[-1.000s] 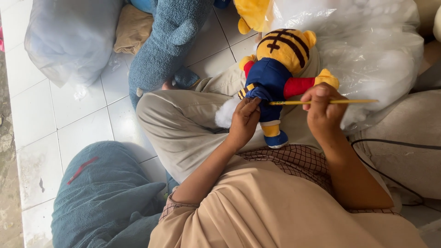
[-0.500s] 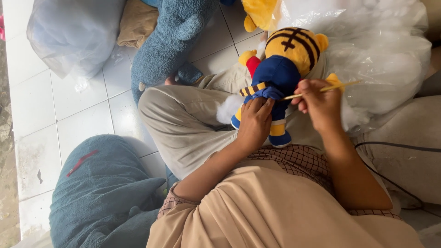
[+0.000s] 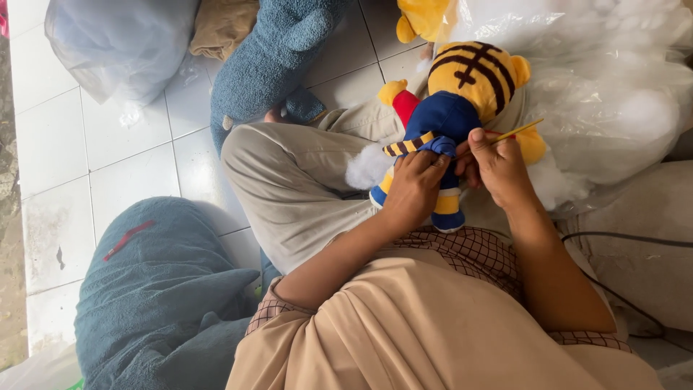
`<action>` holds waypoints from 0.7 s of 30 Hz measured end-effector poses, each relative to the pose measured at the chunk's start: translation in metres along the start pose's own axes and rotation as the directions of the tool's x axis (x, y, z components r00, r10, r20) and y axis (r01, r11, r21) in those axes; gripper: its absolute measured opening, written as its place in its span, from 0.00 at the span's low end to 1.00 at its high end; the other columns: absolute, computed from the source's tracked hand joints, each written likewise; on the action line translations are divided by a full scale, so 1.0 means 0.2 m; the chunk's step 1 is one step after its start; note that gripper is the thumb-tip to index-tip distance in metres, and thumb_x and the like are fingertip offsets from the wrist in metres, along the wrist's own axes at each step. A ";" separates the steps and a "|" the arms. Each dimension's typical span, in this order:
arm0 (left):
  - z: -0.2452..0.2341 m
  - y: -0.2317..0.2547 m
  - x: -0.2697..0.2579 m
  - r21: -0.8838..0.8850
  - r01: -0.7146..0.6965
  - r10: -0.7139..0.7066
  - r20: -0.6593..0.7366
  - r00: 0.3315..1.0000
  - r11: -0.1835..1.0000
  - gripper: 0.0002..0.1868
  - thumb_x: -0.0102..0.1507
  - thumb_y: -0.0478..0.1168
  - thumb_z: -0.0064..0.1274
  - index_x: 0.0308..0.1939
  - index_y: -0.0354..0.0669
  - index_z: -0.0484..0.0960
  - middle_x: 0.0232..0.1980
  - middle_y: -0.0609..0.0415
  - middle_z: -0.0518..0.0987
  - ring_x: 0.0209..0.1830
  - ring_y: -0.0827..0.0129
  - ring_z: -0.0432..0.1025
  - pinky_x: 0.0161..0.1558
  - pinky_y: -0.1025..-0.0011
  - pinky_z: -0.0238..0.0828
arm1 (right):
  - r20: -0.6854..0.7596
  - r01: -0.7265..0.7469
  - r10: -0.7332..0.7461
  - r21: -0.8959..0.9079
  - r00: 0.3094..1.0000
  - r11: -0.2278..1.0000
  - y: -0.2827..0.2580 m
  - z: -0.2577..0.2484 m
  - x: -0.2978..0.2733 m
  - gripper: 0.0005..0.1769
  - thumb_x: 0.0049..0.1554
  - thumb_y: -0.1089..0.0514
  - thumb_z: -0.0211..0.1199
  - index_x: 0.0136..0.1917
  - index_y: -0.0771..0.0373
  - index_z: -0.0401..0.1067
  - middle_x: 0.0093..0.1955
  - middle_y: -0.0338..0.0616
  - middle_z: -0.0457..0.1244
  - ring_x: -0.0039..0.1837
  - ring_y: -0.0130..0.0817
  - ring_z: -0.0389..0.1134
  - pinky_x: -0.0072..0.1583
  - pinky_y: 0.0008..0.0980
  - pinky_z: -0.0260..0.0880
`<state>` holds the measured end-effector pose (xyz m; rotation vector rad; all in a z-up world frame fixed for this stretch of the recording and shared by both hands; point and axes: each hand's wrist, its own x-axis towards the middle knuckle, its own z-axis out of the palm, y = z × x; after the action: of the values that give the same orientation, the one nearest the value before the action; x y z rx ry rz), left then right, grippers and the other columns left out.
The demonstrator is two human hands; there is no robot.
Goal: Stuffing a tiger plush toy with fiberfill using a wooden stick while sitting on the floor.
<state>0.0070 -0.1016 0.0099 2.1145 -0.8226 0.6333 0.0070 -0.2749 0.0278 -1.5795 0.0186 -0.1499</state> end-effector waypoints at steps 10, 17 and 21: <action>-0.34 -0.30 0.00 -0.187 0.810 -0.670 0.476 0.570 0.556 0.27 0.69 0.62 0.44 0.60 0.48 0.80 0.50 0.35 0.82 0.58 0.36 0.74 0.60 0.48 0.67 | -0.041 -0.145 0.160 0.256 0.986 0.956 0.00 -0.09 0.03 0.33 0.73 0.36 0.48 0.50 0.70 0.71 0.33 0.56 0.65 0.28 0.33 0.66 0.29 0.27 0.67; -0.40 -0.16 0.08 -0.492 0.765 -0.433 0.633 0.642 0.416 0.25 0.72 0.57 0.43 0.53 0.40 0.83 0.40 0.53 0.81 0.40 0.72 0.75 0.46 0.71 0.76 | -0.358 0.205 -0.213 -0.061 0.909 0.977 -0.12 -0.04 -0.03 0.18 0.75 0.45 0.50 0.56 0.63 0.55 0.36 0.53 0.60 0.30 0.34 0.63 0.30 0.26 0.64; -0.35 -0.15 0.04 -0.495 0.664 -0.363 0.574 0.734 0.560 0.22 0.75 0.51 0.45 0.58 0.35 0.82 0.40 0.39 0.83 0.42 0.61 0.77 0.53 0.58 0.75 | -0.301 0.072 -0.089 -0.070 0.949 0.995 -0.07 0.00 -0.02 0.23 0.77 0.47 0.44 0.50 0.66 0.64 0.31 0.58 0.63 0.25 0.31 0.62 0.25 0.25 0.59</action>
<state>0.0227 -0.0337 0.0412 1.6496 -0.4531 -0.4361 0.0022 -0.2753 0.0422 -1.6033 0.2010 -0.4600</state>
